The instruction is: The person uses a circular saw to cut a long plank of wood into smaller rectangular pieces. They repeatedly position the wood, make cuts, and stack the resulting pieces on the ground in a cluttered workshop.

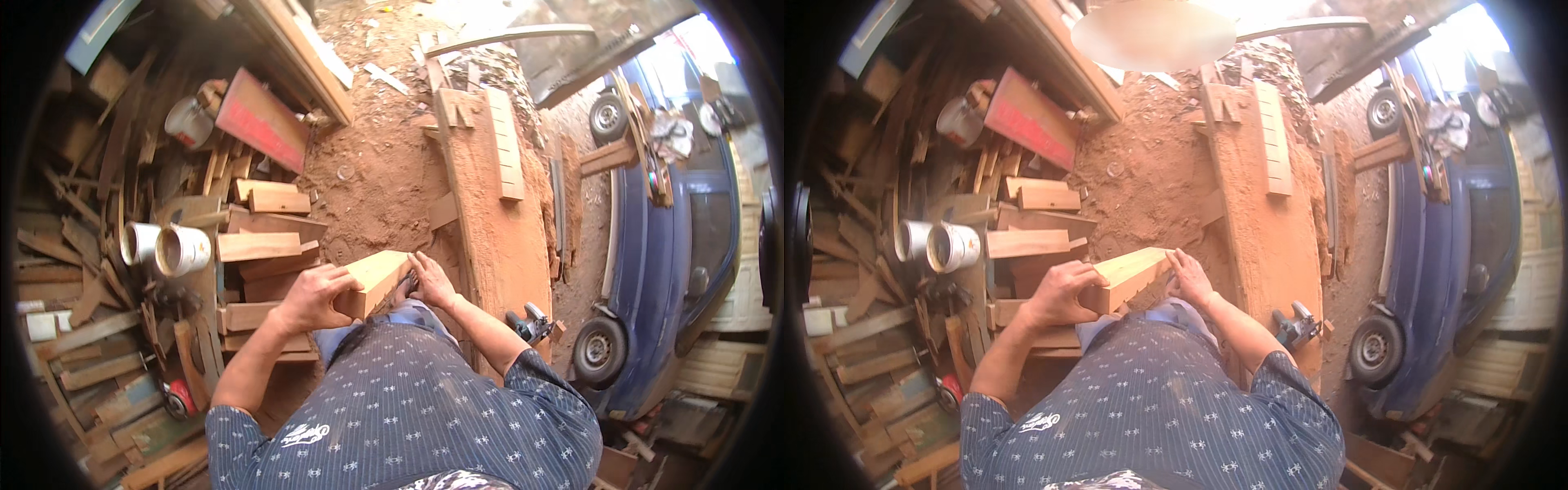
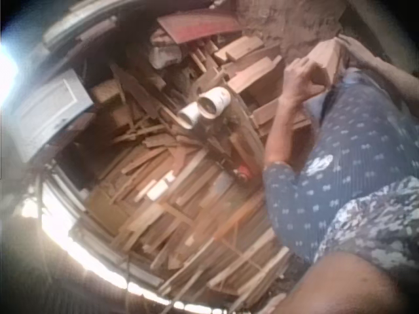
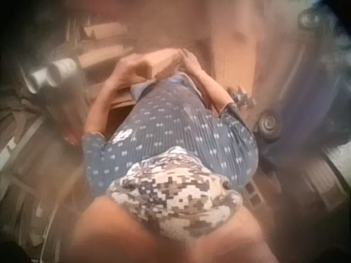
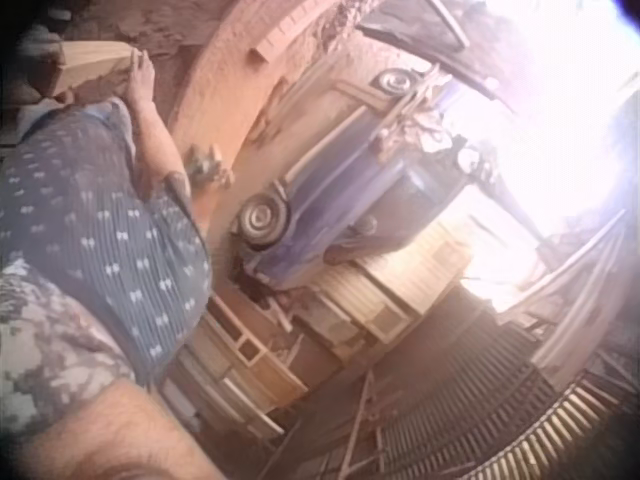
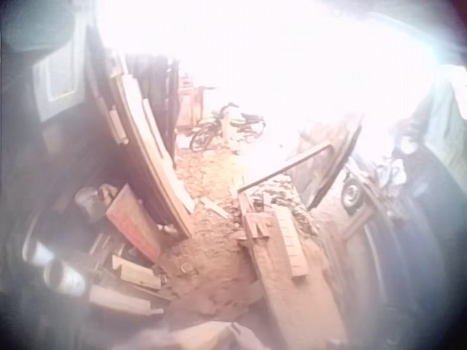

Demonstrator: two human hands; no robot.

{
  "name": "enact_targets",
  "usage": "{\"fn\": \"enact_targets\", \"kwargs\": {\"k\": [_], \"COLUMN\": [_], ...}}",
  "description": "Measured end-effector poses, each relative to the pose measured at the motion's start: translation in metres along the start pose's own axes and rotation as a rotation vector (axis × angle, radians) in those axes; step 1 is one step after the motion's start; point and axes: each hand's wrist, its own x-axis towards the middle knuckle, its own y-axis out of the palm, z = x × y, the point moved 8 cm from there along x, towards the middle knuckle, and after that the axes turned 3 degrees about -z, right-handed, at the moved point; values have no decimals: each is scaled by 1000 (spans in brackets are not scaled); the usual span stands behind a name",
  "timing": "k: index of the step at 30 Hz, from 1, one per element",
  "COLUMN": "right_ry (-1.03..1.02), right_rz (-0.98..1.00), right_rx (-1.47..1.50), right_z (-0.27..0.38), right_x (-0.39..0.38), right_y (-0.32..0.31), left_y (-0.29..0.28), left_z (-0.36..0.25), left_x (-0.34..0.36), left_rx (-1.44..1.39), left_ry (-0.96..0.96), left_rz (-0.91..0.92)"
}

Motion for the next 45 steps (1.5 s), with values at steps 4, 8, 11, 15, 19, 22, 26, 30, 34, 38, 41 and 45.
{"fn": "enact_targets", "kwargs": {"k": [4, 8, 11, 15, 19, 22, 26, 30, 34, 38, 41, 45], "right_ry": [-88, 110, 235, 410, 657, 825, 825, 864, 834, 699, 840, 1169], "right_rz": [-319, -232, -292, -598, -651, -509, -557, -550, -409, -649, -648, -190], "right_rx": [-176, 393, 488, 559, 443, 371, 388, 426, 406, 322, 359, 394], "right_z": [-63, -128, -157, -217, -308, -338, -360, -372, -379, -366, -345, -324], "right_x": [-8, -32, -59, -78, -63, -39, -30, 26, 63, 32, -46, -157], "right_y": [-69, -103, -142, -157, -109, -64, -39, -67, -89, -109, -100, -71], "left_y": [-21, -3, 11, 68, 162, 209, 239, 240, 241, 231, 233, 244], "left_z": [-67, -78, -49, 28, 102, 146, 153, 174, 186, 221, 199, 191], "left_x": [113, 215, 286, 307, 231, 107, -19, -84, -91, -36, 27, 44], "left_rx": [-88, -9, 123, -154, 128, 213, -110, 132, -73, -114, -209, -252], "left_ry": [89, 245, 156, -230, -329, -526, -1160, -1198, -1327, -1246, -1225, -1212], "left_rz": [179, 90, -267, -393, -195, -27, -32, 135, -14, -71, -81, -40]}}
